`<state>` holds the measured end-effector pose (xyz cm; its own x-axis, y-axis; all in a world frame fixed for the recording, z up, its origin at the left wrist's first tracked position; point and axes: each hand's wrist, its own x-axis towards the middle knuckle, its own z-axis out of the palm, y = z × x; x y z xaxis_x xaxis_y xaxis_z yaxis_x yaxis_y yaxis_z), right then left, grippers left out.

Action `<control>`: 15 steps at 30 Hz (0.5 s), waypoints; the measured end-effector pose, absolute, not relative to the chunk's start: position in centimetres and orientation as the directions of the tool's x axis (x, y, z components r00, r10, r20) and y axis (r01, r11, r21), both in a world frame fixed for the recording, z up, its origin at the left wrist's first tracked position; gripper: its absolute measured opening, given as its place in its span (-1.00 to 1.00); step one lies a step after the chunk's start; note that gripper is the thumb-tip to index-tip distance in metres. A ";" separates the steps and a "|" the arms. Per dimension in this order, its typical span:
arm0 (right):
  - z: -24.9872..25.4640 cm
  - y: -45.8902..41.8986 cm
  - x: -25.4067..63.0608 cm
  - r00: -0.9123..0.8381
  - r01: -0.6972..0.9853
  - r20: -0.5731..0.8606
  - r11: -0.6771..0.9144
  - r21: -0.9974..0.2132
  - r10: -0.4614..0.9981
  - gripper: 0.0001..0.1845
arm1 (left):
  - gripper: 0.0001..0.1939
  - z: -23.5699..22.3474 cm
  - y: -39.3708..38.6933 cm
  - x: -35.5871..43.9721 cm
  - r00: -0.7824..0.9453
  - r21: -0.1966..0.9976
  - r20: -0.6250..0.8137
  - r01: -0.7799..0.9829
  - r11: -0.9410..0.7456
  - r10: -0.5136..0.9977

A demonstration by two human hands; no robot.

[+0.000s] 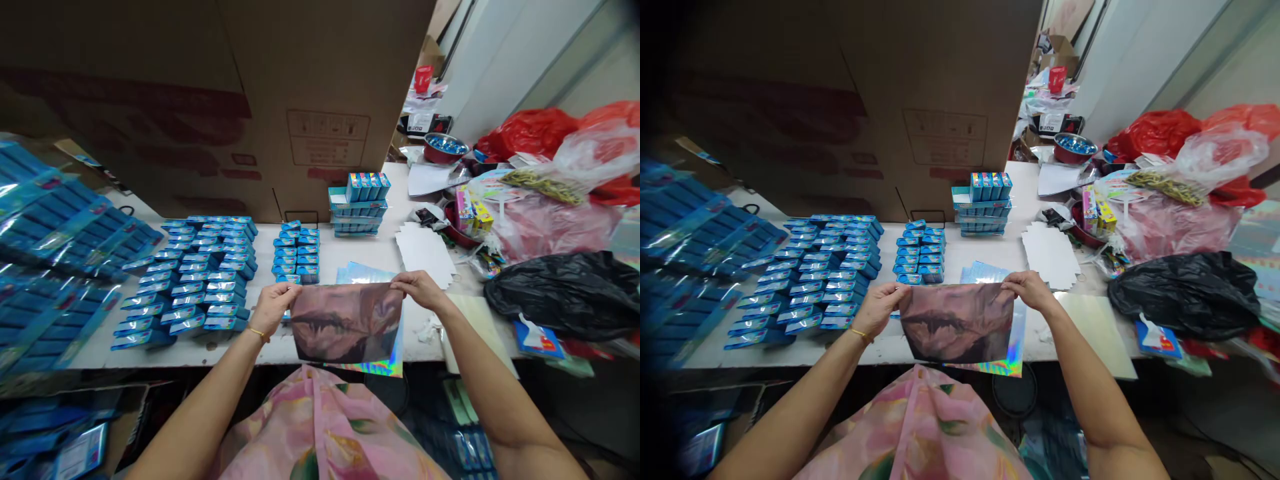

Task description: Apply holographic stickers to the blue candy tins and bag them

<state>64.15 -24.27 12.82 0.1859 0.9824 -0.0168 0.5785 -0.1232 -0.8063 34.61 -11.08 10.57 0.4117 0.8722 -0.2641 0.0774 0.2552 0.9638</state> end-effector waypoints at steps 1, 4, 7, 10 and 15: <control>12.3 -24.3 65.1 0.212 0.591 -0.009 -0.136 -0.795 0.977 -0.80 | -0.67 9.7 -11.4 35.5 0.409 0.938 -0.333 0.053 0.343 0.849; 10.4 -24.2 67.7 0.298 0.667 0.019 -0.194 -0.719 0.954 -0.79 | -0.69 6.8 -13.0 38.1 0.450 0.814 -0.527 0.025 0.580 0.720; 8.6 -23.5 67.7 0.400 0.711 0.072 -0.260 -0.653 0.914 -0.80 | -0.77 4.4 -14.6 40.1 0.508 0.700 -0.620 0.015 0.714 0.598; 7.0 -22.0 63.7 0.381 0.784 0.168 -0.222 -0.579 0.909 -0.86 | -0.85 3.1 -15.2 41.1 0.528 0.640 -0.650 -0.006 0.768 0.546; 5.1 -20.0 54.4 -0.016 0.907 0.218 0.106 -0.407 0.976 -0.77 | -0.93 2.5 -14.7 41.1 0.581 0.592 -0.608 -0.123 0.796 0.542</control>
<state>54.44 -20.01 5.07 -0.0160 0.9757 0.2185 0.9072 0.1061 -0.4072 41.13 -14.73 2.53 0.5809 0.5415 -0.6076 -0.1228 0.7963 0.5923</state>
